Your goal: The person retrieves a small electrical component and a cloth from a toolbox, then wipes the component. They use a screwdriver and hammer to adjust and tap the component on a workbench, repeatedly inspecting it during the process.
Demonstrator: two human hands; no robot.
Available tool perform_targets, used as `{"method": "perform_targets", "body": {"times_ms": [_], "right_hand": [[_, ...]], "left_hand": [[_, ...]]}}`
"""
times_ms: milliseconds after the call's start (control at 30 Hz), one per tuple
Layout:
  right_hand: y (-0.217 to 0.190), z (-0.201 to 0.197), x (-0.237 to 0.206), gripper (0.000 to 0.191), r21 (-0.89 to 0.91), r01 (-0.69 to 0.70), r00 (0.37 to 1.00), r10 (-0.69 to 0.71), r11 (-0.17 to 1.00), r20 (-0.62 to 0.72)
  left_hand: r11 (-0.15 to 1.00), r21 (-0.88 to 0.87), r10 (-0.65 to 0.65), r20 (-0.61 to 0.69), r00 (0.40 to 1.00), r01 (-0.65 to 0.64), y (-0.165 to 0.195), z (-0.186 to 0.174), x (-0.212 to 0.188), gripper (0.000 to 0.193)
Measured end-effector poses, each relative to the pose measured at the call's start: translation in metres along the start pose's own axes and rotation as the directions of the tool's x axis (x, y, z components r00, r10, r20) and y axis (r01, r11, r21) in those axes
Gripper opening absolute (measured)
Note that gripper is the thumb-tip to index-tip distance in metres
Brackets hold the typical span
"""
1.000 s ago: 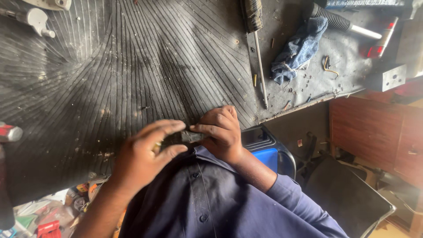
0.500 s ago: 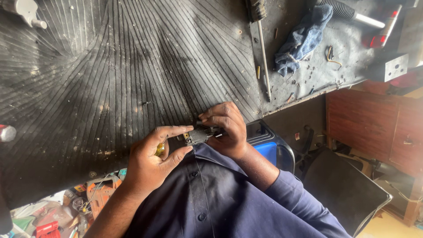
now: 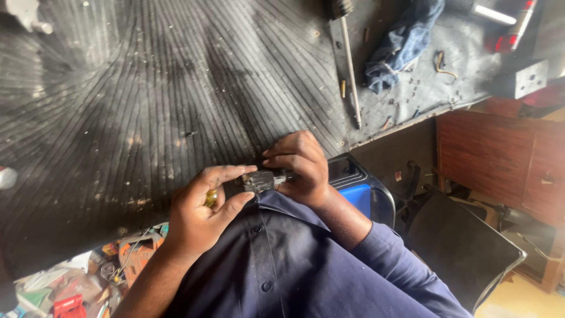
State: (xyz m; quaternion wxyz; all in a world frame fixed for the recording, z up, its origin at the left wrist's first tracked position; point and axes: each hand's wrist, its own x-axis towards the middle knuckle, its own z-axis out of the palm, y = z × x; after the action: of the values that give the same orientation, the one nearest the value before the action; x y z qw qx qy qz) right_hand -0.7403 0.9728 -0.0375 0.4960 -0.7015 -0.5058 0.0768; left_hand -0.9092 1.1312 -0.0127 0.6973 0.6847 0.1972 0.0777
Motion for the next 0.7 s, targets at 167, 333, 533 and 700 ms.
{"method": "perform_targets", "body": {"times_ms": [167, 333, 533, 700], "right_hand": [[-0.001, -0.001, 0.004, 0.037, 0.006, 0.012, 1.0, -0.012, 1.0, 0.008], [-0.003, -0.008, 0.006, 0.067, 0.019, 0.014, 0.998, -0.015, 1.0, 0.054], [0.002, -0.017, -0.001, 0.047, 0.11, -0.153, 0.975, 0.133, 0.982, 0.176], [0.012, -0.016, -0.006, 0.032, 0.216, -0.1, 0.99, 0.076, 0.971, 0.116]], "left_hand": [[1.0, -0.007, -0.011, -0.008, 1.0, 0.011, -0.001, 0.001, 0.0, 0.037], [1.0, -0.003, -0.007, 0.009, 1.0, 0.007, -0.004, 0.002, -0.002, 0.041], [0.995, 0.093, 0.046, -0.009, 0.999, -0.045, -0.002, 0.006, 0.002, 0.046], [0.993, 0.116, -0.015, -0.03, 0.999, 0.019, 0.002, 0.01, 0.01, 0.049]]}}
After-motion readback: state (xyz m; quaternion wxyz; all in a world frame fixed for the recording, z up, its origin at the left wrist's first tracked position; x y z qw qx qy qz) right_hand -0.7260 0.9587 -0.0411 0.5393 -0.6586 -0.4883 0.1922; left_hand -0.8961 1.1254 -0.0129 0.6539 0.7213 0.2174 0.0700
